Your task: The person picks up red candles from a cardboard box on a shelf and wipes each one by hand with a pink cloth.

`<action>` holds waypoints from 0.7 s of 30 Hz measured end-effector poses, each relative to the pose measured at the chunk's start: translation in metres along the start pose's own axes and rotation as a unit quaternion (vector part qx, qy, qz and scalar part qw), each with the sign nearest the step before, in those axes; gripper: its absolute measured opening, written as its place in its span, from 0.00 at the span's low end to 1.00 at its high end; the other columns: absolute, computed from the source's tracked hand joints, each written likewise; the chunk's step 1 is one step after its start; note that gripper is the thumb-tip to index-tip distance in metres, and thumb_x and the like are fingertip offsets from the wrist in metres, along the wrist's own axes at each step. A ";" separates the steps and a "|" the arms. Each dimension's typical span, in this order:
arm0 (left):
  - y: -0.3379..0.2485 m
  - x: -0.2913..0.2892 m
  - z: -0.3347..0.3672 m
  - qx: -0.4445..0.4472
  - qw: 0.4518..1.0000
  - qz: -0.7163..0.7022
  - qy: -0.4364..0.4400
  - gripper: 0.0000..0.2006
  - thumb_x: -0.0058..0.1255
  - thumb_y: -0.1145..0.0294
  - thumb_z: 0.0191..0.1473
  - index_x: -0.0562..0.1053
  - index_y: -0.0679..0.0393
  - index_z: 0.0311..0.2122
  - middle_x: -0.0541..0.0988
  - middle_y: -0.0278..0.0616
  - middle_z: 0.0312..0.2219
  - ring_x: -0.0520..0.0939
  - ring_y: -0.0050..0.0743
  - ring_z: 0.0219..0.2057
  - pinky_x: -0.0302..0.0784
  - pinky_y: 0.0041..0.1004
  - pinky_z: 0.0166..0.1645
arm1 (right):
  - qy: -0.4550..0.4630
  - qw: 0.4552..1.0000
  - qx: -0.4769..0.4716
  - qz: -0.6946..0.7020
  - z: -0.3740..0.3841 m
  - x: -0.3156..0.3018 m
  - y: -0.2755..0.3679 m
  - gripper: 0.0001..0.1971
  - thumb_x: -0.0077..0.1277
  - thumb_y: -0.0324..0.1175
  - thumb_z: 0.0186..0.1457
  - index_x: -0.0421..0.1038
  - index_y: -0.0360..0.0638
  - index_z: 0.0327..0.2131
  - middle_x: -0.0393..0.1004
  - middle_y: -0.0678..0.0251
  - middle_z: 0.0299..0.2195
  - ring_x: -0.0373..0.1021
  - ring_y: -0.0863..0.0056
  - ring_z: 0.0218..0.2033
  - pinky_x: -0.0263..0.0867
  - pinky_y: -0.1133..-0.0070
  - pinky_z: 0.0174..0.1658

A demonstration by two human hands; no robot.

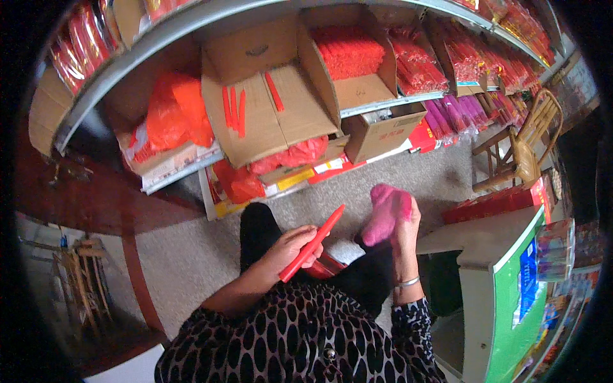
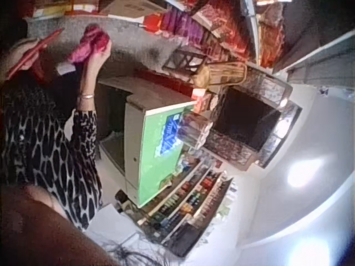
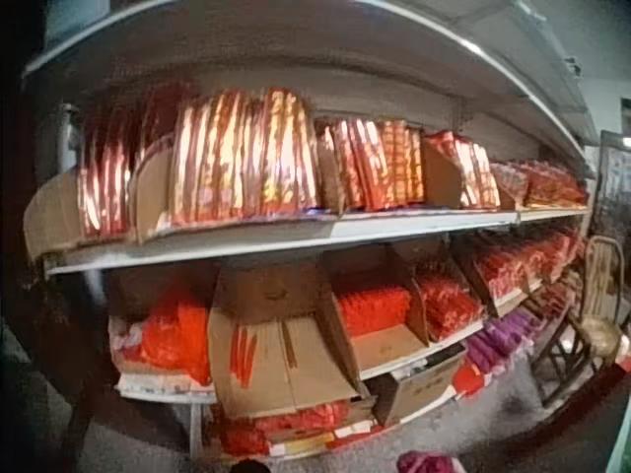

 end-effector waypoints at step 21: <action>-0.360 0.058 0.207 0.319 0.863 0.342 -0.189 0.26 0.36 0.85 0.48 0.55 0.61 0.55 0.68 0.47 0.34 0.74 0.31 0.28 0.73 0.25 0.25 | 0.015 0.971 0.237 -0.013 -0.047 -0.071 -0.187 0.06 0.47 0.19 0.44 0.69 0.41 0.27 0.68 0.77 0.24 0.63 0.87 0.24 0.61 0.86 0.28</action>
Point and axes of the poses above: each hand's wrist, its own z-axis towards the middle knuckle, its own x-axis out of the palm, y = z × x, the point moved 10 cm from there along z, towards the middle knuckle
